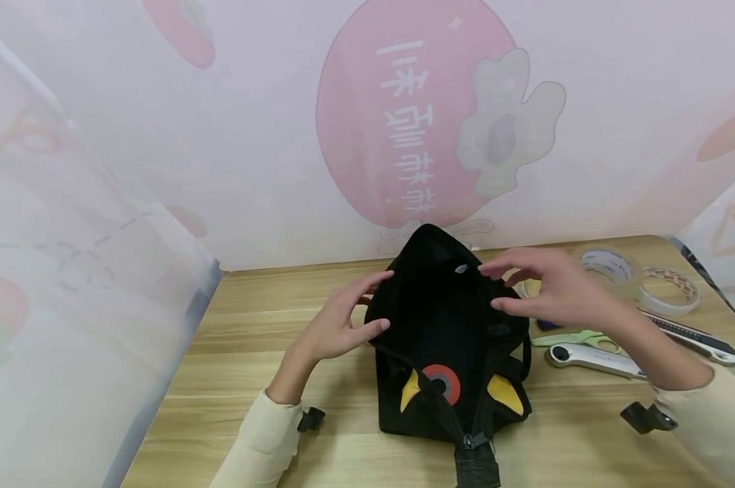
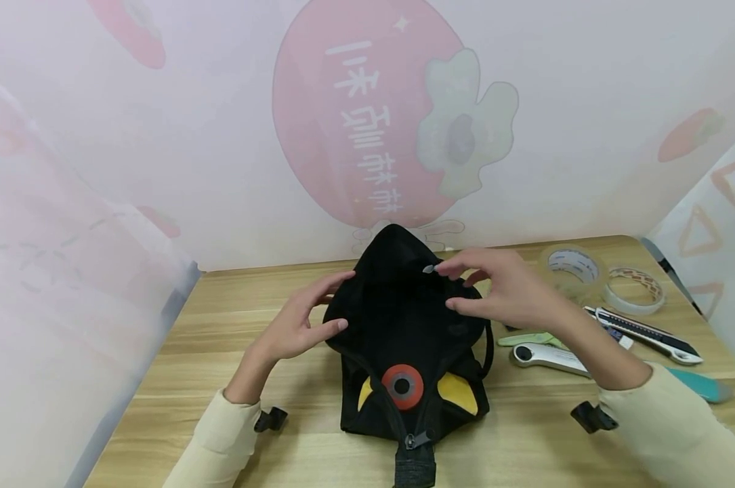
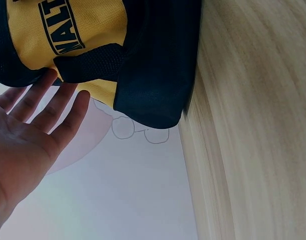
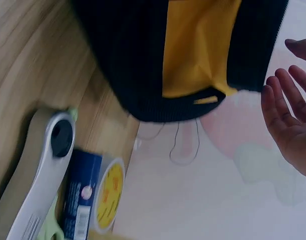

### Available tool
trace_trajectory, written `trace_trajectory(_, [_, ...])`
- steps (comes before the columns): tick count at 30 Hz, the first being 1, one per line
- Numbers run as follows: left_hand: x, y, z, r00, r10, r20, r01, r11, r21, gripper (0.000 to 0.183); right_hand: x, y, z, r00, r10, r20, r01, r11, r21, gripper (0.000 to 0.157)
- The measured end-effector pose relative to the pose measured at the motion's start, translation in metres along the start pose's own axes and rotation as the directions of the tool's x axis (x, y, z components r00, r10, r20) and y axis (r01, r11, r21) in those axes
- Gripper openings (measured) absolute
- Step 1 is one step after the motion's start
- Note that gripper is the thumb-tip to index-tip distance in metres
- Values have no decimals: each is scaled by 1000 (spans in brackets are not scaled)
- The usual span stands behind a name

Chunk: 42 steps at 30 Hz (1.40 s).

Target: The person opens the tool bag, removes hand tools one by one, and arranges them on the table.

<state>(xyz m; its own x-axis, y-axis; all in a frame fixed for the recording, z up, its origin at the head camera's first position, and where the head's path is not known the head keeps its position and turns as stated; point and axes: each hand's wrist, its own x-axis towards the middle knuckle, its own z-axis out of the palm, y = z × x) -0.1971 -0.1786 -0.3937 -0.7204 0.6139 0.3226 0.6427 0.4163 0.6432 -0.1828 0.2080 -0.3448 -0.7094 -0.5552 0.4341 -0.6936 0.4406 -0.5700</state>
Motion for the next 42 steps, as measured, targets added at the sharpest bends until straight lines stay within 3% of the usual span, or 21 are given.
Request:
trace_trajectory(5, [1,1,1,1000,15,-4,-15,1000,3,72,13,-1,10,998,-43,34,43,999,8,48])
trace_trajectory(17, [3,2,2,1000,15,-2,-15,1000,-5,72,41,-12,35,986,-23,166,10,997,81,44])
trace_trajectory(26, [3,3,2,1000,10,1,-10,1000,-8,72,55,-6,55,942,-5,337,-30,995,98,48])
trace_trajectory(35, [2,2,3,1000,15,-4,-15,1000,-13,72,55,1,74,916,-19,401,-31,993,118,48])
trace_trajectory(42, [2,4,2,1000,18,-4,-18,1000,-13,71,49,6,87,889,-29,456,-4,997,73,49])
